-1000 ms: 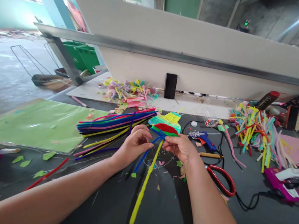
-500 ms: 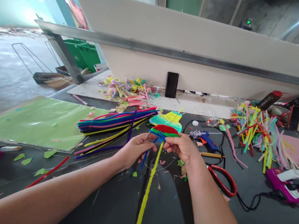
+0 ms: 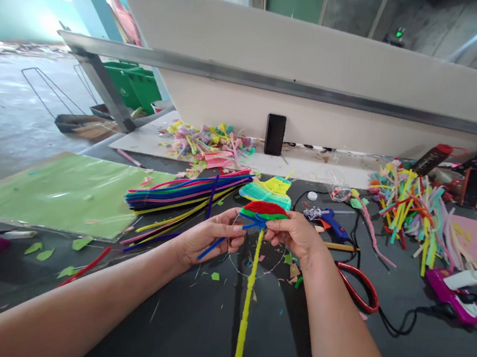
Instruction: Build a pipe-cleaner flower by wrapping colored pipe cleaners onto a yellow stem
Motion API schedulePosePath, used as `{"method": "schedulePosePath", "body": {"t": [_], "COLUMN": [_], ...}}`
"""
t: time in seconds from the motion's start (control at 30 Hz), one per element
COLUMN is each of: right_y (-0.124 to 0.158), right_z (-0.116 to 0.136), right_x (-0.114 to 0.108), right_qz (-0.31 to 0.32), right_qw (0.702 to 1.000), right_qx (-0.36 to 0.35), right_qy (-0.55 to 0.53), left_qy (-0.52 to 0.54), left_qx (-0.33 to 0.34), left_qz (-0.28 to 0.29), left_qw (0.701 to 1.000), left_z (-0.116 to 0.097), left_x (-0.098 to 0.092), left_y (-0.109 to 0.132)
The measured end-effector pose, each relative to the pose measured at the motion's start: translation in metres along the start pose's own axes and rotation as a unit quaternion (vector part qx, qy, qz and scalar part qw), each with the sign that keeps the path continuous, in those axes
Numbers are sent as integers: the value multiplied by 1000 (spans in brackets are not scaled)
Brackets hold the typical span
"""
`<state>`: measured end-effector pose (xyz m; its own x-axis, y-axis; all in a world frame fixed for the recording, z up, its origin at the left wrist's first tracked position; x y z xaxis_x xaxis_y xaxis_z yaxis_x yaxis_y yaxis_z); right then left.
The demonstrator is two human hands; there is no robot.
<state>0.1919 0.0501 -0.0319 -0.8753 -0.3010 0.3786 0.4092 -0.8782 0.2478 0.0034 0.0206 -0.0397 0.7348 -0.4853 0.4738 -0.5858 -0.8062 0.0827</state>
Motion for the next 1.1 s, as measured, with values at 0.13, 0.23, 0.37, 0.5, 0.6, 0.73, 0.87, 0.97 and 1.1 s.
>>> {"method": "schedulePosePath", "body": {"t": [0.13,0.23,0.37,0.5,0.6,0.73,0.87,0.97,1.1], "right_y": [-1,-1,1,2,2,2,0,-4,-6], "right_z": [-1,-1,1,2,2,2,2,-1,-2], "right_x": [-1,-2,-2,-4,-6,-8,-8,-8,-9], "right_qz": [-9,-15,-7,6,7,0,-26,-41,-66], "right_qw": [1000,999,999,1000,1000,1000,998,996,994], "right_qx": [7,6,13,11,11,4,-28,-36,-47], "right_qy": [-17,-30,-35,-25,-12,-16,-46,-68,-77], "left_qy": [39,41,-33,-222,-379,-500,-489,-368,-136], "left_qx": [-14,-27,-22,31,132,248,310,295,262], "left_qz": [31,66,76,72,26,-91,-286,-364,-281], "left_qw": [999,997,996,972,916,825,763,803,913], "left_z": [4,6,5,-7,-24,-39,-40,-31,-14], "left_x": [3,4,5,5,4,-2,-20,-33,-33], "left_y": [1,2,4,6,8,10,14,13,1]}}
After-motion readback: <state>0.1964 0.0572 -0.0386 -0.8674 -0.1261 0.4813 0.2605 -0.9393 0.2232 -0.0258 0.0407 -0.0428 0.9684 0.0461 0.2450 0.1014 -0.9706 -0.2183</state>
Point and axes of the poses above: each hand's wrist, its own y-axis away from the middle knuckle, its own x-axis out of the palm, z = x × y, the point moved 3 cm from there along -y, towards the middle knuckle, and after that the axes turned 8 degrees about -y, right-handed, at the moved point
